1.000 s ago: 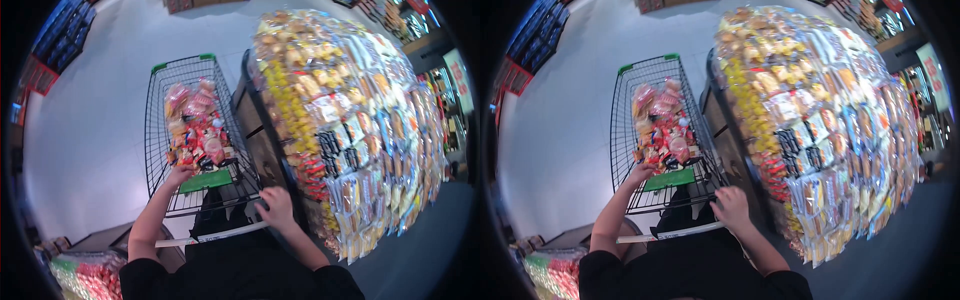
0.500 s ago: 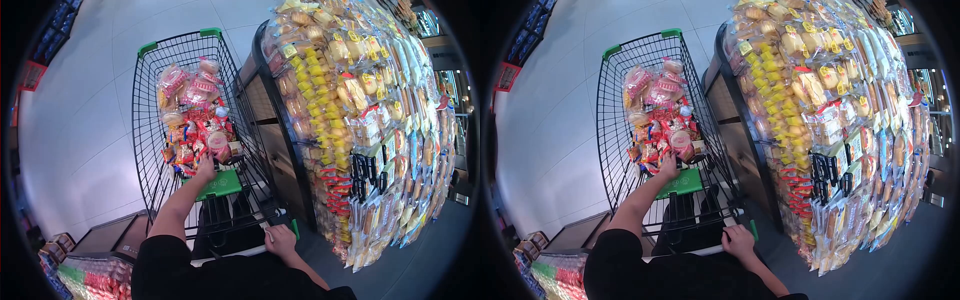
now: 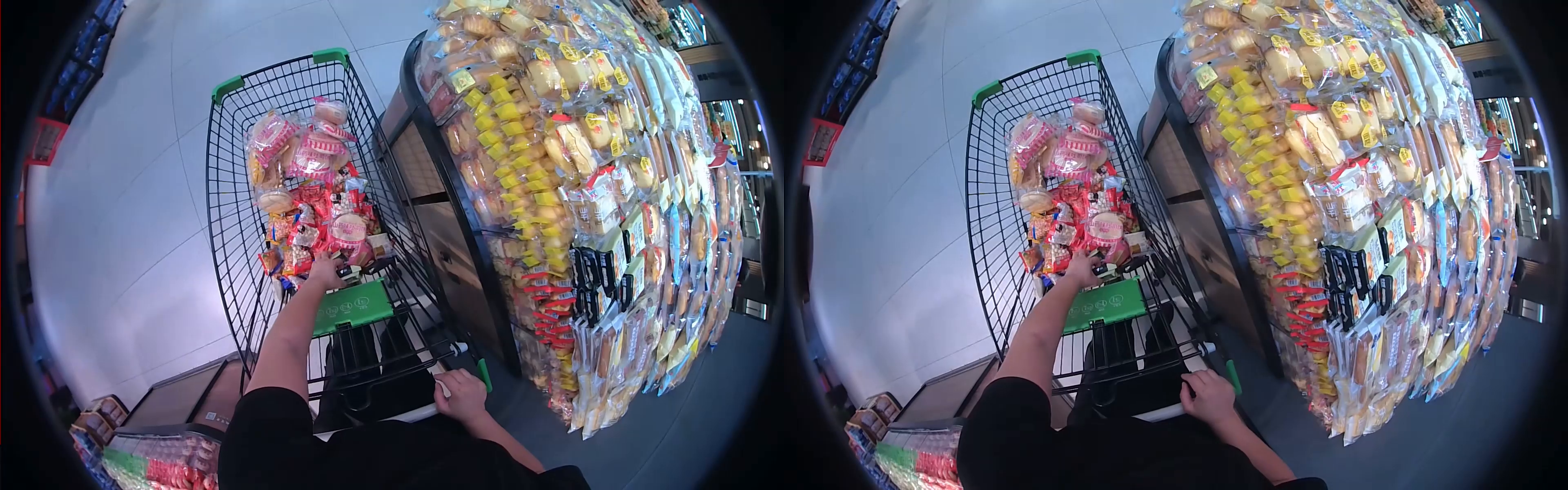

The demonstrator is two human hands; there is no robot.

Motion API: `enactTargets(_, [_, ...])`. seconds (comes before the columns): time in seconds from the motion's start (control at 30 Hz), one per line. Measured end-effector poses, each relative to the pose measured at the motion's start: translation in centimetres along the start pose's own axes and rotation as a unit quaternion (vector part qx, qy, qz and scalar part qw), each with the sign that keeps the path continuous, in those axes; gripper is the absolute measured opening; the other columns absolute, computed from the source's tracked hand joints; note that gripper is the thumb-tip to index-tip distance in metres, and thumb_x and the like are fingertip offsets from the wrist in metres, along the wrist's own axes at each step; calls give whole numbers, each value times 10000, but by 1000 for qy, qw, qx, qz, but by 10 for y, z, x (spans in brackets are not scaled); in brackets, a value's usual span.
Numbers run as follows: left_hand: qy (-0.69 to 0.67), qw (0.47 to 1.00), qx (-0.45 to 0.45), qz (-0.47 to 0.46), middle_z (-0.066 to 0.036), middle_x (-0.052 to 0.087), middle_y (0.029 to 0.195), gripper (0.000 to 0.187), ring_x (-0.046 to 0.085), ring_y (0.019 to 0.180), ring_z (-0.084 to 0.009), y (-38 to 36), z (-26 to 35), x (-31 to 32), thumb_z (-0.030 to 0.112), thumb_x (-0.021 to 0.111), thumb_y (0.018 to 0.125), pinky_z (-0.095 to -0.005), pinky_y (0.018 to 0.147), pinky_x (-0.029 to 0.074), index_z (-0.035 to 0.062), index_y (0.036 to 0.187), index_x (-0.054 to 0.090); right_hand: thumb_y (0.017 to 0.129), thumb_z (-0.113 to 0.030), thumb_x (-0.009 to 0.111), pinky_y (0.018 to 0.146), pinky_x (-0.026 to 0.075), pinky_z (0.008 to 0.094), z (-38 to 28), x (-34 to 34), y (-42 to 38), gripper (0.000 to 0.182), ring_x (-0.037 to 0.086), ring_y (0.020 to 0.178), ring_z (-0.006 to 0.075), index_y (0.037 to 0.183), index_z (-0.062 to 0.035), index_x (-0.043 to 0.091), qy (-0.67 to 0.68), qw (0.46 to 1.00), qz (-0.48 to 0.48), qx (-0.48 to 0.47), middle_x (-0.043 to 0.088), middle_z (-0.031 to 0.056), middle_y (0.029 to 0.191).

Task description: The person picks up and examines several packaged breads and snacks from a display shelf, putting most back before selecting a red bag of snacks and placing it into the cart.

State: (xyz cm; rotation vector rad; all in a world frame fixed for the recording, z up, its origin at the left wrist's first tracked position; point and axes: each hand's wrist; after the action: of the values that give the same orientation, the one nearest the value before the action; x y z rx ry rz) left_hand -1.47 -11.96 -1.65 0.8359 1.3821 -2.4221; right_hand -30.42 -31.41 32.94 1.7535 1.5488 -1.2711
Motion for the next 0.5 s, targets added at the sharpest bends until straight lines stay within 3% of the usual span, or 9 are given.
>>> enactTargets(0.17, [17,1000,-14,2,-190,498,1332,581,446,1273,-369,-7,5,-8,422,825,539,-464,1059,418,181,1058,724,728,-87,712,621,537,314,-5,-5,11,117,673,720,224,845,-97,709,70,997,-12,-27,692,42,809])
enactTargets(0.23, [8,1000,4,22,-187,485,1336,568,460,1272,-364,-18,1,-8,418,830,559,-462,1047,434,166,1057,723,743,-68,714,642,551,310,-19,-9,35,111,672,759,207,851,-92,704,174,983,-9,-57,697,24,858])
enactTargets(0.3, [0,999,24,41,-185,473,1340,557,474,1270,-359,-35,3,-12,414,834,579,-459,1034,449,150,1057,722,772,-91,692,697,553,337,-37,-9,80,100,656,847,236,871,-82,696,170,980,-30,-101,672,52,946])
enactTargets(0.4, [-91,995,-15,39,-191,477,1317,501,556,1185,-366,-67,7,-32,335,852,587,-433,990,486,121,1021,721,807,-167,672,816,541,409,-35,31,151,159,613,1032,303,915,-55,704,39,975,-192,-100,610,139,1147])
enactTargets(0.5, [-166,963,0,212,-194,505,1241,489,600,1109,-361,-83,-8,-29,294,877,586,-402,949,507,57,979,709,809,-176,636,888,518,451,-5,118,207,227,562,1115,337,966,-36,720,-126,929,-335,-98,540,173,1268])
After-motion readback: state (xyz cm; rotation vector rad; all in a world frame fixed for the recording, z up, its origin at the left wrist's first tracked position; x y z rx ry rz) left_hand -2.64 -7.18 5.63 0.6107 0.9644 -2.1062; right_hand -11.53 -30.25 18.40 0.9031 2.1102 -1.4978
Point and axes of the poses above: each hand's wrist, its own y-axis towards the middle knuckle, its own x-axis out of the palm, z = x × y
